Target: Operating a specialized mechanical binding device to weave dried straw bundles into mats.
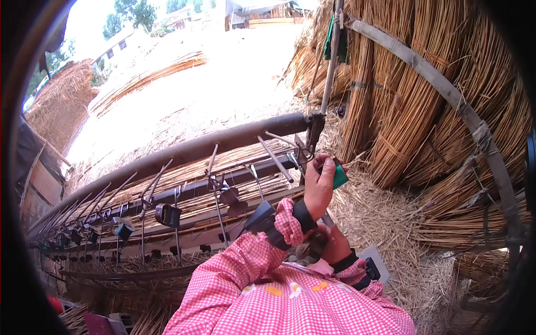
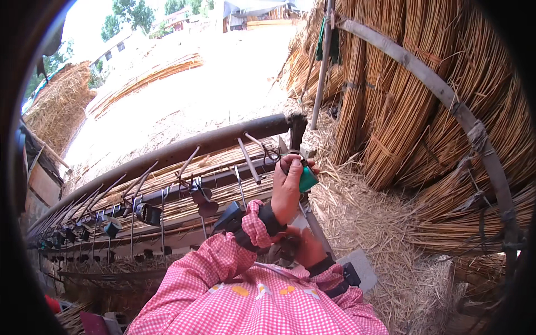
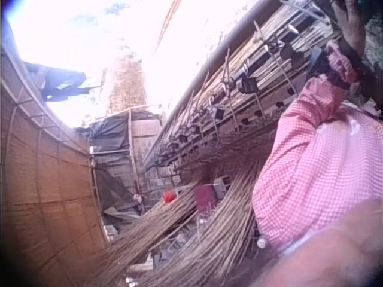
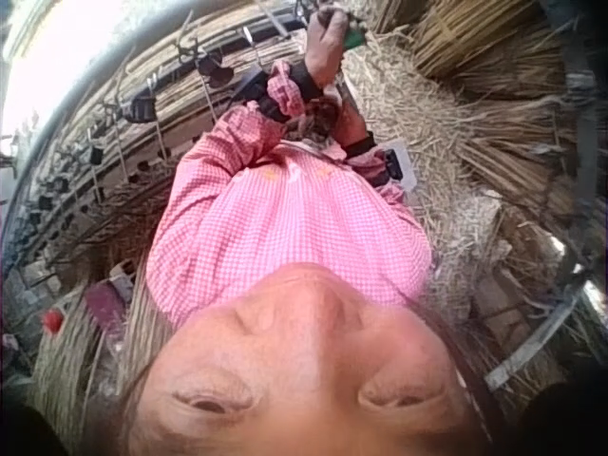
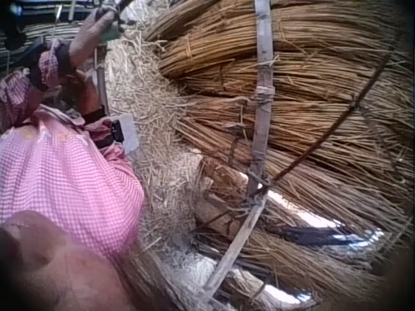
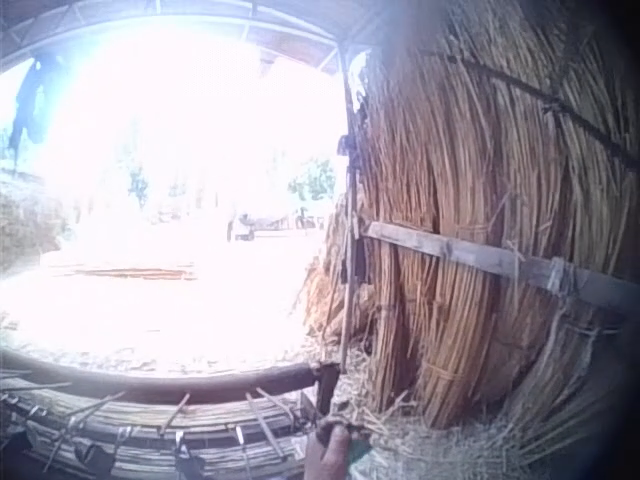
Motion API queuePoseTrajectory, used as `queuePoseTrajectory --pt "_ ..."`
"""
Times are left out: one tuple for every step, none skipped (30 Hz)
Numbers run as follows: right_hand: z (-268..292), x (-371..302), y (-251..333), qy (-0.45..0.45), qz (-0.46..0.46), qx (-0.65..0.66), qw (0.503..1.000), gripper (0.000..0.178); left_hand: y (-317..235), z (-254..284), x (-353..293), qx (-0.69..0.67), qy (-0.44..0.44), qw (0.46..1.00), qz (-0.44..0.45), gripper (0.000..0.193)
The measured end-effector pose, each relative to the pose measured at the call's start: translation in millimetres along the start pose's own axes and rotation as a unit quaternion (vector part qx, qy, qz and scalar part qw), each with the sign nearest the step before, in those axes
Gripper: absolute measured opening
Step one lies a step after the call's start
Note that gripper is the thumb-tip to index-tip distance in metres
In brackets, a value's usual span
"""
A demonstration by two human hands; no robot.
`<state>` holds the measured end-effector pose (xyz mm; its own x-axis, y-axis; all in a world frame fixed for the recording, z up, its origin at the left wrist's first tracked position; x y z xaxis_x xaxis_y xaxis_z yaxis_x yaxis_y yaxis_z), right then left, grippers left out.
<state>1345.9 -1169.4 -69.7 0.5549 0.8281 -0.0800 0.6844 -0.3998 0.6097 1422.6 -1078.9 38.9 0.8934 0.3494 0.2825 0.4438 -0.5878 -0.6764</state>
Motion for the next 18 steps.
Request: queuePoseTrajectory --pt "-2.0 -0.5 3.8 0.017 0.009 -0.037 0.999 0.069 -4.0 -4.7 6.2 -0.006 0.018 0.999 0.042 0.015" --pt "-3.9 8.4 9.6 0.027 0.014 -0.045 0.999 0.069 -6.7 -9.0 14.7 -0.031 0.054 0.990 0.124 0.018" --pt "-2.3 11.0 13.8 -0.002 0.030 -0.024 0.999 0.072 -10.5 -19.7 8.0 -0.017 0.067 0.978 0.198 0.022" --pt "0.4 13.8 17.1 -0.031 0.044 -0.003 0.999 0.076 -12.2 -26.1 1.1 -0.003 0.077 0.960 0.270 0.026" --pt "2.0 16.3 15.9 -0.025 0.022 0.046 0.998 0.077 -12.5 -15.1 -4.1 0.162 0.096 0.959 0.210 0.030" --pt "8.2 19.3 18.7 0.020 0.028 0.090 0.995 0.072 -11.0 -6.1 -14.6 0.321 0.112 0.930 0.139 0.033" --pt "7.3 22.6 19.4 0.032 0.023 0.083 0.996 0.072 -23.3 -2.8 -35.1 0.543 0.178 0.816 0.089 0.035" --pt "11.9 24.1 20.4 0.010 0.011 0.103 0.995 0.063 -30.3 0.7 -56.5 0.723 0.239 0.647 0.037 0.036" --pt "10.7 28.7 13.2 -0.002 -0.012 0.127 0.992 0.054 -39.6 7.4 -80.7 0.741 0.266 0.615 -0.043 0.036" --pt "22.5 34.9 5.9 -0.021 -0.012 0.065 0.998 0.045 -48.9 8.9 -99.1 0.750 0.297 0.579 -0.122 0.035" --pt "18.1 33.7 1.2 0.034 -0.050 0.077 0.995 0.043 -68.7 3.3 -106.8 0.710 0.292 0.611 -0.192 0.032" --pt "8.5 33.6 -2.9 0.093 -0.093 0.090 0.987 0.041 -90.1 0.5 -116.1 0.670 0.281 0.636 -0.259 0.029" --pt "-1.1 33.6 -3.6 0.134 -0.147 0.061 0.978 0.043 -99.8 16.3 -114.9 0.661 0.258 0.663 -0.238 0.025" --pt "-7.7 34.0 0.8 0.133 -0.146 0.057 0.979 0.043 -104.0 30.0 -114.5 0.651 0.235 0.688 -0.217 0.022" --pt "-28.3 33.1 5.3 0.207 -0.129 0.115 0.963 0.045 -99.8 54.6 -113.0 0.602 0.158 0.764 -0.171 0.018" --pt "-49.2 31.1 8.9 0.280 -0.118 0.174 0.937 0.047 -83.9 78.8 -114.8 0.608 0.145 0.760 -0.175 0.018" --pt "-65.3 28.0 8.0 0.320 -0.170 0.229 0.903 0.047 -59.0 106.8 -110.4 0.662 0.123 0.720 -0.165 0.018" --pt "-97.1 20.3 10.0 0.388 -0.171 0.209 0.881 0.045 -45.1 120.8 -106.7 0.713 0.100 0.677 -0.150 0.018"
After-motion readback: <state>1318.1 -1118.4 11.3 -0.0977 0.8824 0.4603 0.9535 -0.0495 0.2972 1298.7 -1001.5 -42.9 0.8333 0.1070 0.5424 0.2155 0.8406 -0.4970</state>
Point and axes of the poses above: each hand's wrist, its own x-axis towards the middle knuckle, its own z-axis out of the back of the hand, y = z × x, the point moved 5 cm from there along x, towards the middle knuckle
